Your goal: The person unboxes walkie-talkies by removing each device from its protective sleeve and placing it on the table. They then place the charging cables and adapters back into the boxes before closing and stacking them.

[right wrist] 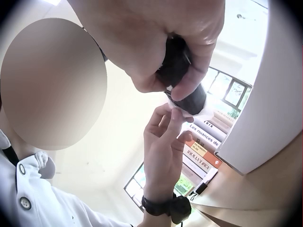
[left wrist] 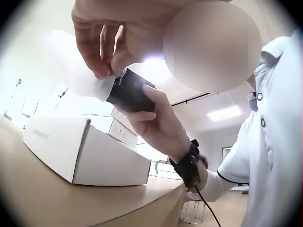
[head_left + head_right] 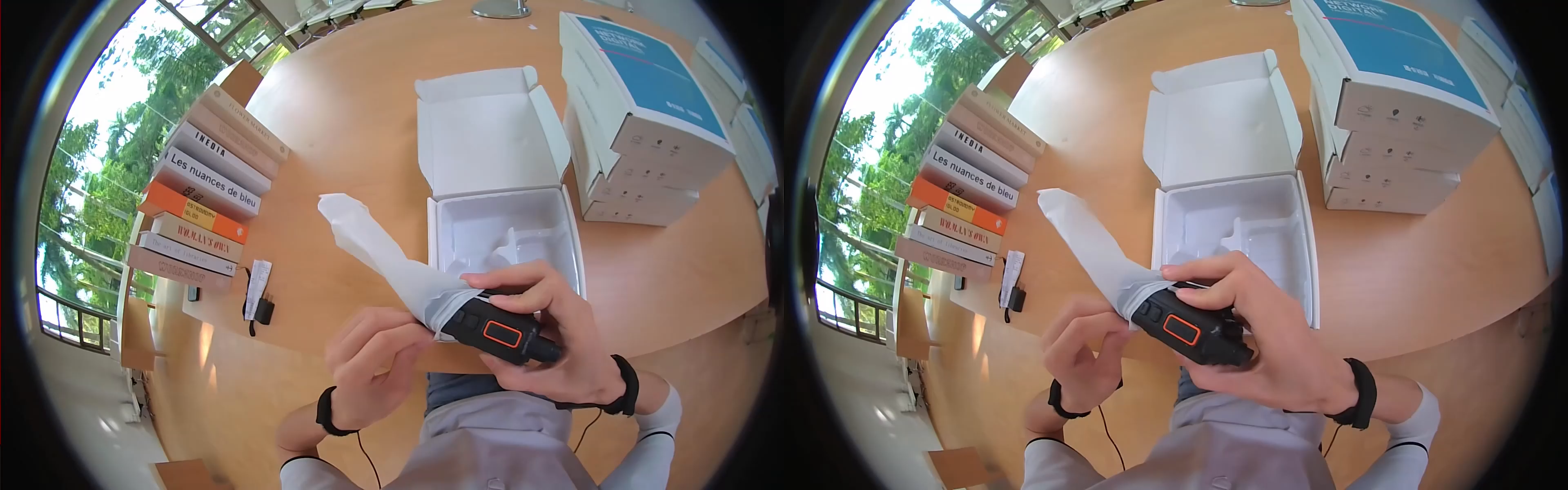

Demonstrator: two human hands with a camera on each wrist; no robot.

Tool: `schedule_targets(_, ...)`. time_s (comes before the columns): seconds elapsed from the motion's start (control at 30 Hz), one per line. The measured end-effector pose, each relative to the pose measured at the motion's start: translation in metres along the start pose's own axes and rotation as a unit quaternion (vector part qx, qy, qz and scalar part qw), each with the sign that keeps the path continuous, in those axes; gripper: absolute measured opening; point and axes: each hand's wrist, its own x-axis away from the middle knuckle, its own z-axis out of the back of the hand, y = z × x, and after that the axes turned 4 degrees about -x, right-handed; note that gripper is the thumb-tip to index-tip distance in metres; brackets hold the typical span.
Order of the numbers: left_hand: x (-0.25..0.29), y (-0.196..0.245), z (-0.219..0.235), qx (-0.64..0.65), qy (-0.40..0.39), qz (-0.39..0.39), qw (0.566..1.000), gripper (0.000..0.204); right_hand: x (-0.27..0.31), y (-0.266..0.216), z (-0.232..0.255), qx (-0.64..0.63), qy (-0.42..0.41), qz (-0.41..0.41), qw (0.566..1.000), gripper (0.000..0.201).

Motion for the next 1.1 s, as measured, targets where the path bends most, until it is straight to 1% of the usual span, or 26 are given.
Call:
schedule_targets(0.07,0.004,0.001,-0.002,-0.002,0.002,0.006,1.0,0.025,-0.001,0.001,-0.002,-0.021,0.003,-0.028,0.999,0.054)
schedule_targets(0.13,0.006,0.005,-0.006,0.003,0.013,0.01,1.0,0.028,-0.003,0.003,-0.003,-0.02,0.006,-0.018,1.0,0.054)
schedule_targets(0.27,0.011,0.01,-0.011,0.014,-0.002,0.032,0.999,0.027,-0.005,0.01,-0.004,-0.028,-0.01,0.012,0.999,0.054)
schedule_targets(0.33,0.01,0.011,-0.014,0.032,0.0,0.042,0.999,0.025,-0.006,0.01,-0.004,-0.036,-0.003,-0.014,0.999,0.053)
schedule_targets(0.37,0.01,0.011,-0.014,0.018,-0.004,0.032,0.999,0.025,-0.006,0.011,-0.005,-0.041,0.0,-0.028,0.999,0.052)
schedule_targets(0.57,0.0,0.012,-0.015,-0.07,-0.047,-0.042,0.996,0.023,-0.006,0.004,-0.004,0.026,0.045,-0.036,0.998,0.048)
schedule_targets(0.63,-0.004,0.016,-0.011,-0.08,-0.061,-0.074,0.992,0.024,-0.005,-0.001,0.0,0.066,0.037,-0.024,0.997,0.049)
schedule_targets(0.73,-0.02,0.022,0.015,-0.11,-0.014,-0.116,0.987,0.03,-0.006,-0.003,0.007,0.101,0.016,-0.01,0.995,0.054)
schedule_targets(0.77,-0.041,0.03,0.026,-0.135,-0.067,-0.107,0.983,0.042,-0.006,-0.004,0.008,0.107,0.006,-0.006,0.994,0.056)
schedule_targets(0.83,-0.075,0.023,0.034,-0.076,-0.215,-0.059,0.972,0.062,-0.006,-0.006,0.011,0.094,-0.007,-0.01,0.996,0.057)
schedule_targets(0.87,-0.086,0.014,0.034,0.009,-0.307,-0.021,0.952,0.07,-0.007,-0.008,0.012,0.088,-0.016,-0.009,0.996,0.058)
schedule_targets(0.9,-0.09,0.009,0.033,0.093,-0.393,0.014,0.915,0.08,-0.008,-0.006,0.011,0.055,-0.008,-0.003,0.998,0.062)
schedule_targets(0.93,-0.09,0.007,0.031,0.107,-0.395,0.03,0.912,0.081,-0.007,-0.002,0.009,0.021,0.003,0.004,1.0,0.066)
schedule_targets(1.0,-0.089,0.005,0.021,0.136,-0.404,0.061,0.903,0.083,-0.006,-0.005,0.007,-0.006,0.034,0.006,0.999,0.073)
schedule_targets(1.1,-0.084,0.009,0.004,0.158,-0.348,0.095,0.919,0.081,-0.007,-0.014,0.006,0.04,0.068,0.003,0.997,0.078)
